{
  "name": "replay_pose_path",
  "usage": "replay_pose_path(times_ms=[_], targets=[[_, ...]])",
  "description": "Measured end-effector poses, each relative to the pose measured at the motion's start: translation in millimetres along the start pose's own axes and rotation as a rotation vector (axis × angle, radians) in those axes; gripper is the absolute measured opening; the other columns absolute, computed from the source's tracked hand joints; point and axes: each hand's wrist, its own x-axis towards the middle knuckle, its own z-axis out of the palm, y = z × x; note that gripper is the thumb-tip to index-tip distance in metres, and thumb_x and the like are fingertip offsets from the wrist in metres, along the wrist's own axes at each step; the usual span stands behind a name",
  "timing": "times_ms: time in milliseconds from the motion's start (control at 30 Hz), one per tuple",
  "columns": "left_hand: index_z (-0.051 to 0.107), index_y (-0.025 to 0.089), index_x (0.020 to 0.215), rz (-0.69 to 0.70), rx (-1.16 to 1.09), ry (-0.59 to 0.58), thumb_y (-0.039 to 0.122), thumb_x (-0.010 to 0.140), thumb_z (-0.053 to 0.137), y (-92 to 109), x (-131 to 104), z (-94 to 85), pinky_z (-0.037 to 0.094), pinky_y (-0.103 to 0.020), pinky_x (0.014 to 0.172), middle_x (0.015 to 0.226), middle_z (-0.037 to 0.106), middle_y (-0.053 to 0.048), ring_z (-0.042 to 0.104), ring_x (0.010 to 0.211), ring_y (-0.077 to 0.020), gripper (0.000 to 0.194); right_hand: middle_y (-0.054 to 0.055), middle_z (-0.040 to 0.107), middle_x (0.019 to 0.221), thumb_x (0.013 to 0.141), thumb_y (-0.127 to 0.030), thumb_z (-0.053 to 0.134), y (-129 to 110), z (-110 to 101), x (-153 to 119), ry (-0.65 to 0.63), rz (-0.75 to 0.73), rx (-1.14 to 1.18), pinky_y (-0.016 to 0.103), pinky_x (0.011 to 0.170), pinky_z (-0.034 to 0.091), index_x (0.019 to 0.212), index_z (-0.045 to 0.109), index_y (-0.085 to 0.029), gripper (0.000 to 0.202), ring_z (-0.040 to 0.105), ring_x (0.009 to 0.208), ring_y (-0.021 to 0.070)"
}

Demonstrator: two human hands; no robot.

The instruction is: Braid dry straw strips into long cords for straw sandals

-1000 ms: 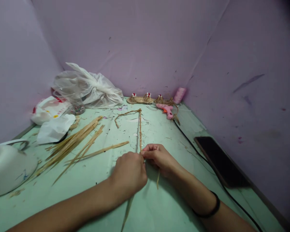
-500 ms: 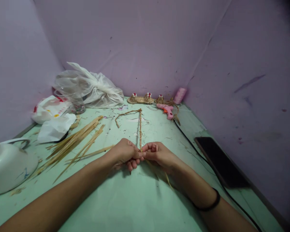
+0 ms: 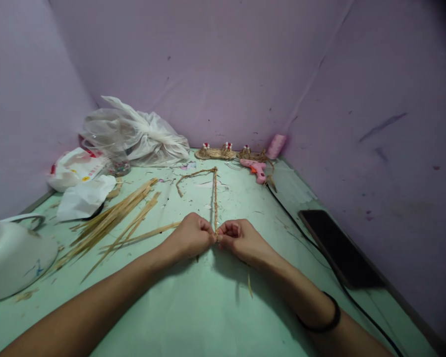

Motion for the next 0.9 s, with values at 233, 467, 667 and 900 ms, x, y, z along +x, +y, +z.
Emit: replay_pose_path(times_ms=[233,467,667,900], targets=[[0.055,0.013,0.051,0.13,0.176,-0.135,0.022,0.059,0.049,-1,-1,-13.1,0.029,-0.019,0.04,0.042,0.047,0.001,0.038,0.038,-0.0073,0.013,-0.004,0.047,0.044,0.06,-0.015,0.056,1,-1,1,-0.015,0.023,0.047,0.018,0.037,0.019,0.057,0.053,-0.012,0.006,0.029,0.037,0.0027],[0.065,0.014,0.059,0.159,0.497,0.164,0.016,0.058,0.052,11,-10,-93.1,0.031,-0.019,0.048,0.052,0.059,0.0,0.047,0.05,-0.0099,0.013,-0.004,0.045,0.041,0.057,-0.014,0.056,-1,2,1,0.042,0.117,0.064,0.019,0.036,0.017,0.054,0.052,-0.013,0.005,0.027,0.036,0.0033],[0.065,0.015,0.059,0.201,0.579,0.244,0.018,0.059,0.054,9,-10,-89.9,0.029,-0.02,0.05,0.052,0.057,-0.001,0.046,0.051,-0.0106,0.011,-0.005,0.04,0.038,0.057,-0.015,0.056,-2,2,0,0.038,0.142,0.062,0.02,0.035,0.014,0.054,0.053,-0.013,0.006,0.024,0.035,0.0029],[0.065,0.017,0.063,0.179,0.82,0.333,0.026,0.064,0.052,-6,9,-45.7,0.024,-0.024,0.051,0.064,0.061,-0.008,0.049,0.057,-0.0153,0.016,-0.006,0.039,0.038,0.058,-0.012,0.054,1,3,2,0.023,0.133,0.065,0.02,0.036,0.014,0.055,0.052,-0.013,0.004,0.024,0.035,0.0032]])
